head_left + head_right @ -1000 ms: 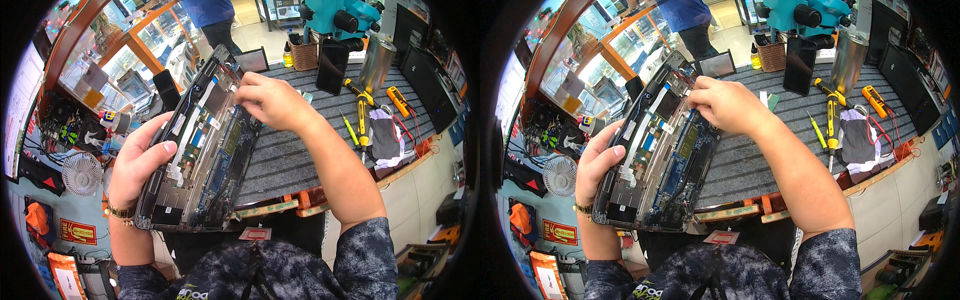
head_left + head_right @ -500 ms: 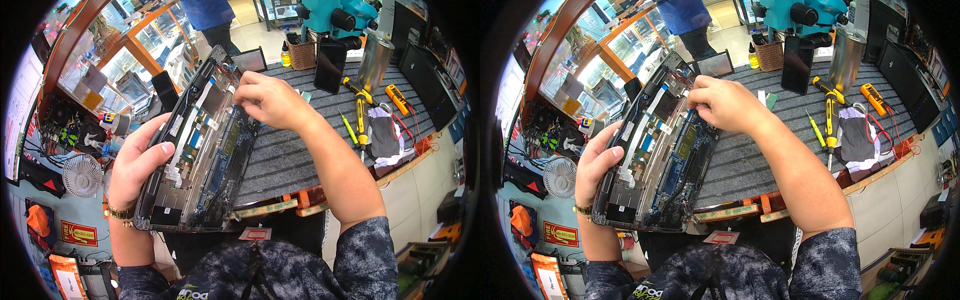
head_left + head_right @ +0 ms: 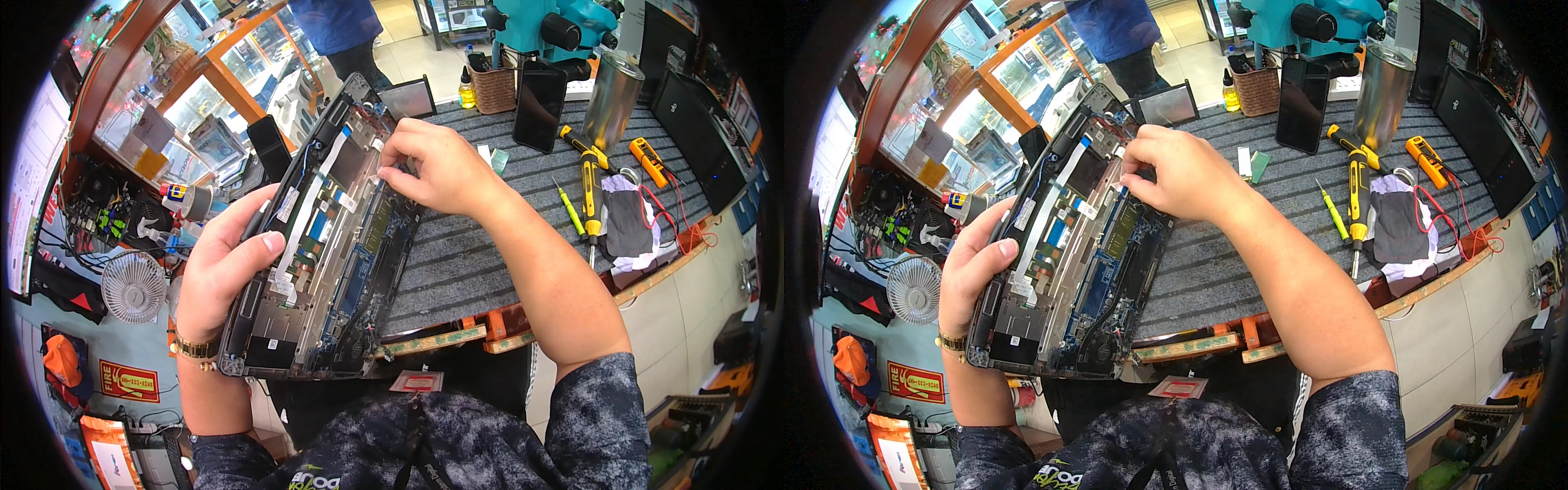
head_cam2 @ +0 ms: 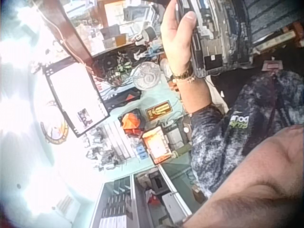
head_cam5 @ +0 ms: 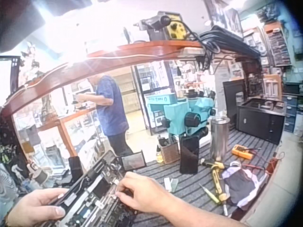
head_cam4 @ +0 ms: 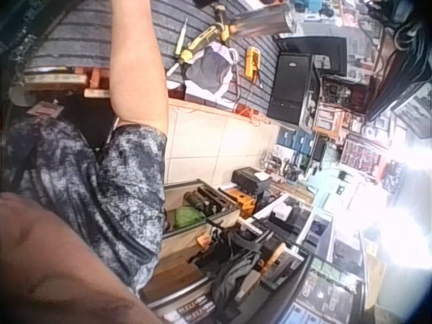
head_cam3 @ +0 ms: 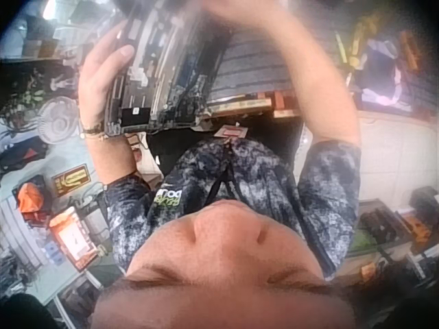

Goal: The person manipulates internal laptop components by disconnecting a ribbon cable, removing a small circuit board, and then installing a RAM module into a slot.

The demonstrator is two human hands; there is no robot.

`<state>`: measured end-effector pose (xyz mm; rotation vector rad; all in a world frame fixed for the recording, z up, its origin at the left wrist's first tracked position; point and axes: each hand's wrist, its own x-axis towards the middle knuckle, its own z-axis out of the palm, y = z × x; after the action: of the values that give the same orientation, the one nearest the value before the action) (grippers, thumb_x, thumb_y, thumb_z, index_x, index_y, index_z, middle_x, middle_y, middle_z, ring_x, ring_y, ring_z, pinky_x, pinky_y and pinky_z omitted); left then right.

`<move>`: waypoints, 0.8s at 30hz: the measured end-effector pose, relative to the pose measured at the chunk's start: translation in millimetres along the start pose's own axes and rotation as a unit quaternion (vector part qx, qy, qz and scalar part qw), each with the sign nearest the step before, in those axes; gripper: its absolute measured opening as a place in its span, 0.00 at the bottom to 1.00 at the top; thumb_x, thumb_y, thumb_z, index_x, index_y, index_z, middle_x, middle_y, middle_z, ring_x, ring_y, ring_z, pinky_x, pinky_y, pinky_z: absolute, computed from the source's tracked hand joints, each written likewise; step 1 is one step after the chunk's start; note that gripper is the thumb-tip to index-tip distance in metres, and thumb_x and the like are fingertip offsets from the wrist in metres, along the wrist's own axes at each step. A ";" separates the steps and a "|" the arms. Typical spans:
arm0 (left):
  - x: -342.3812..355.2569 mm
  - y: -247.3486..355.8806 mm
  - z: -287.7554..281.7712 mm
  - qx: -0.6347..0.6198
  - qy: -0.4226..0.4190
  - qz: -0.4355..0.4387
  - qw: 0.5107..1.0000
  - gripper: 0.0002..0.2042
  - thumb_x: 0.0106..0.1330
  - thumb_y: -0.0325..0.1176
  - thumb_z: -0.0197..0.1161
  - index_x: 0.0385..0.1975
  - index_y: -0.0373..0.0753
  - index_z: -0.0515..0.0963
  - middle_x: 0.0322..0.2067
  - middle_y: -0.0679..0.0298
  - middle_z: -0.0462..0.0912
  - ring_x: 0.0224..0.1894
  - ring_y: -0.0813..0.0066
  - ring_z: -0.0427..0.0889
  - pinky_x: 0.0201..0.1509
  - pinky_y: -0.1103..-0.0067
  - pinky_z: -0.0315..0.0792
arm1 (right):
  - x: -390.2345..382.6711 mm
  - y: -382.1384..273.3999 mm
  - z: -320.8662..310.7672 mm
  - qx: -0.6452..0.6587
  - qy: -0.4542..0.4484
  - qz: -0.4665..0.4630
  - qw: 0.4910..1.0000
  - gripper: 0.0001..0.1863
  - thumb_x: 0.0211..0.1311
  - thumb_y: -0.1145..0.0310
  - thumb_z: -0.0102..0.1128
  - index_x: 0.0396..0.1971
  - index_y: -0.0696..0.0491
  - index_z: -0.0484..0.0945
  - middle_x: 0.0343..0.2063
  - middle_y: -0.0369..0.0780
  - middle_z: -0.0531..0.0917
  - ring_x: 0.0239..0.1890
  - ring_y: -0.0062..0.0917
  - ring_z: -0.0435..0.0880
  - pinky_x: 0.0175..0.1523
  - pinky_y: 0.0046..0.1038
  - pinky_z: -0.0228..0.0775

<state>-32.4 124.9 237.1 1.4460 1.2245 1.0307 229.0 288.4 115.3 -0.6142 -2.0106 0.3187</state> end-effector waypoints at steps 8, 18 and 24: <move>0.1 -0.4 -1.3 0.003 -0.003 -0.002 1.000 0.31 0.73 0.30 0.65 0.74 0.25 0.70 0.57 0.56 0.88 0.54 0.75 0.87 0.61 0.77 0.78 | -0.4 1.2 2.3 0.027 0.014 0.017 0.999 0.10 0.60 0.66 0.77 0.34 0.55 0.86 0.35 0.43 0.86 0.36 0.39 0.88 0.43 0.38 0.82; 0.7 -1.1 -1.6 0.003 -0.006 0.000 1.000 0.30 0.74 0.30 0.65 0.74 0.25 0.70 0.58 0.56 0.88 0.54 0.75 0.86 0.62 0.76 0.78 | 0.6 -0.3 -1.4 0.054 -0.007 0.059 0.997 0.11 0.59 0.67 0.77 0.32 0.59 0.85 0.31 0.45 0.86 0.34 0.36 0.88 0.42 0.35 0.81; 0.4 -0.7 -1.2 -0.002 -0.004 0.000 1.000 0.31 0.74 0.30 0.66 0.74 0.24 0.70 0.57 0.56 0.88 0.54 0.74 0.87 0.63 0.76 0.78 | 0.4 0.2 0.5 0.070 -0.009 0.063 0.995 0.11 0.61 0.67 0.77 0.32 0.59 0.85 0.31 0.45 0.86 0.33 0.35 0.87 0.42 0.35 0.81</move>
<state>-33.6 125.5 236.7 1.4447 1.2158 1.0262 228.5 288.8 115.2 -0.6529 -1.9508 0.5389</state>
